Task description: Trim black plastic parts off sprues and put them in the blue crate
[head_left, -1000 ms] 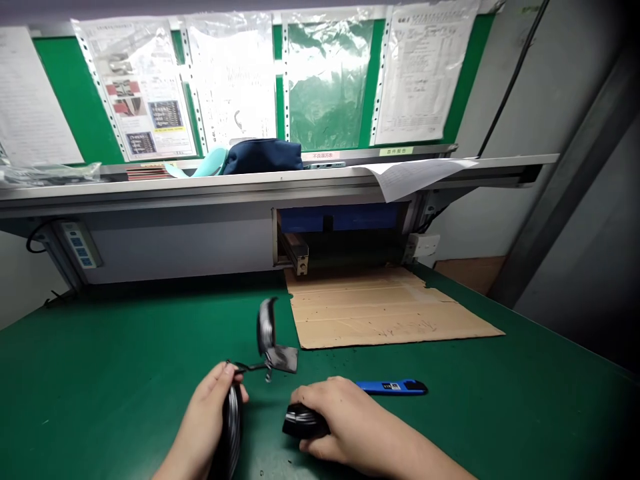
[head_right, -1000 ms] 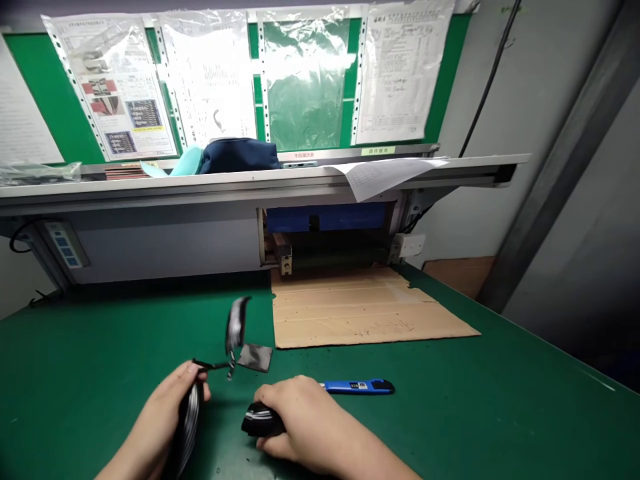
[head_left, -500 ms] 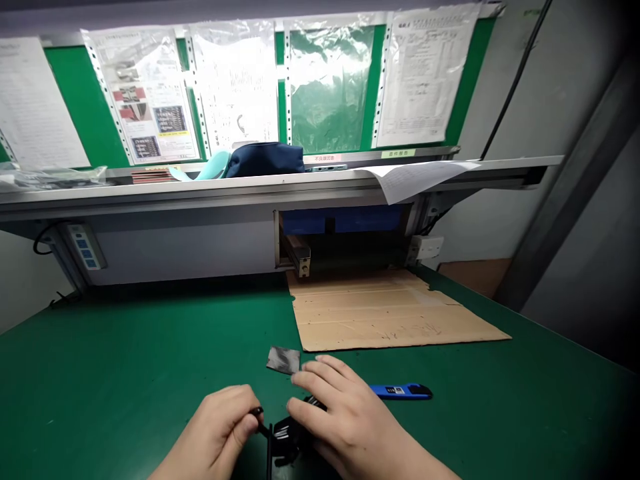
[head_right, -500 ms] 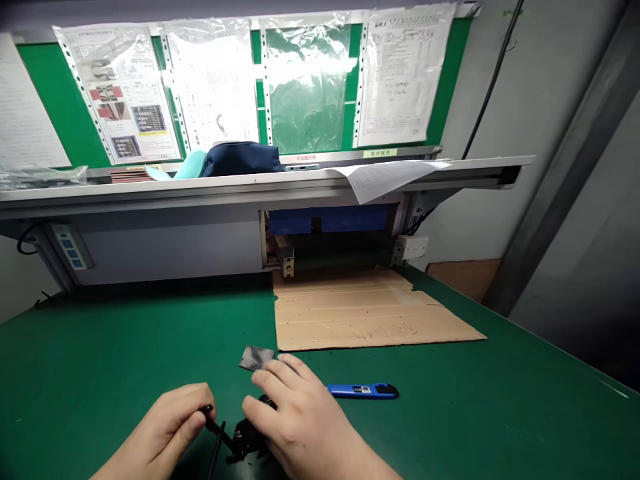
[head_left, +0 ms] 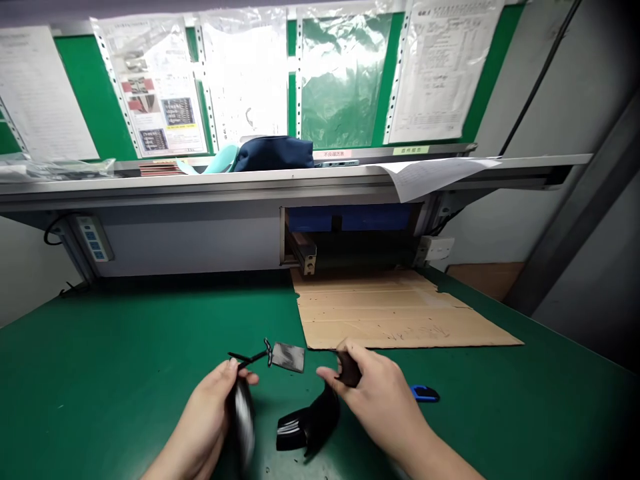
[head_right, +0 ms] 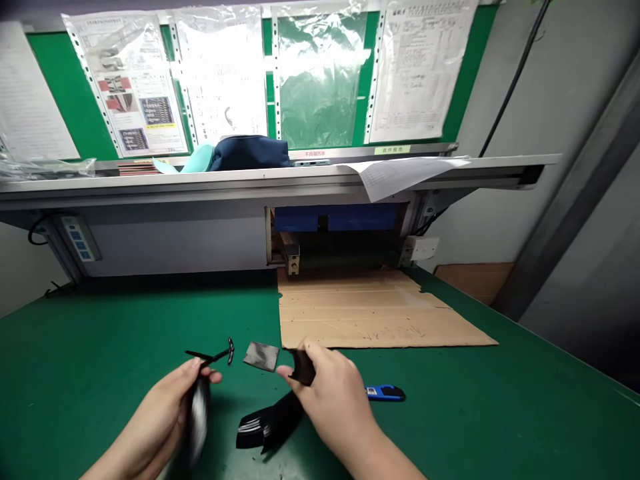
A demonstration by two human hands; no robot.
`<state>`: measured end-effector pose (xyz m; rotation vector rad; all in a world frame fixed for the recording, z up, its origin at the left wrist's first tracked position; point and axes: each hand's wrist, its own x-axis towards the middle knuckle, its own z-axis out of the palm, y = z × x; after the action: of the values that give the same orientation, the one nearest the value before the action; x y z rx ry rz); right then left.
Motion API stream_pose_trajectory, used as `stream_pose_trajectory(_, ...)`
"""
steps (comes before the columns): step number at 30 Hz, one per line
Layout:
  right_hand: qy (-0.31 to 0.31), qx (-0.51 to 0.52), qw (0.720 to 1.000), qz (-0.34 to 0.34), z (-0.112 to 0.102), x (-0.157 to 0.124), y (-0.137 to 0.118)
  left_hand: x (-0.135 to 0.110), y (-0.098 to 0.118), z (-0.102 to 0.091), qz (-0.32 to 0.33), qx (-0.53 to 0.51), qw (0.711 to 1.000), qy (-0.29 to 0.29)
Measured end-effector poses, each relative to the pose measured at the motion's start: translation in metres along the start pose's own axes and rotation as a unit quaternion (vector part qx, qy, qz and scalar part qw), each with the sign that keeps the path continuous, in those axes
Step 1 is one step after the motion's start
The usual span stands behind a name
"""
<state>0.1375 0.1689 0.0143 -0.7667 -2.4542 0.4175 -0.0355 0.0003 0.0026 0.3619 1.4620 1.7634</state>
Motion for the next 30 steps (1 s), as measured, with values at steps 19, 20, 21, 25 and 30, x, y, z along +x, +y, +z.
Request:
stream_pose_trajectory(19, -0.081, -0.073, 0.959, -0.260, 0.026, -0.021, -0.022, 0.001, -0.016, 0.004, 0.189, 0.206, 0.960, 0.002)
stream_pose_trajectory(20, -0.096, -0.052, 0.962, -0.250, 0.026, -0.021, -0.022, 0.001, -0.016, 0.005, 0.181, 0.184, 0.966, -0.004)
stream_pose_trajectory(21, -0.109, -0.036, 0.963, -0.243, 0.027, -0.022, -0.021, 0.001, -0.015, 0.005, 0.167, 0.160, 0.973, -0.011)
stream_pose_trajectory(25, -0.110, -0.024, 0.969, -0.220, 0.030, -0.025, -0.021, 0.003, -0.016, 0.007, 0.115, 0.117, 0.986, -0.022)
stream_pose_trajectory(30, -0.065, -0.073, 0.978, -0.185, 0.042, -0.031, -0.023, 0.007, -0.030, 0.008, 0.042, 0.013, 0.999, -0.019)
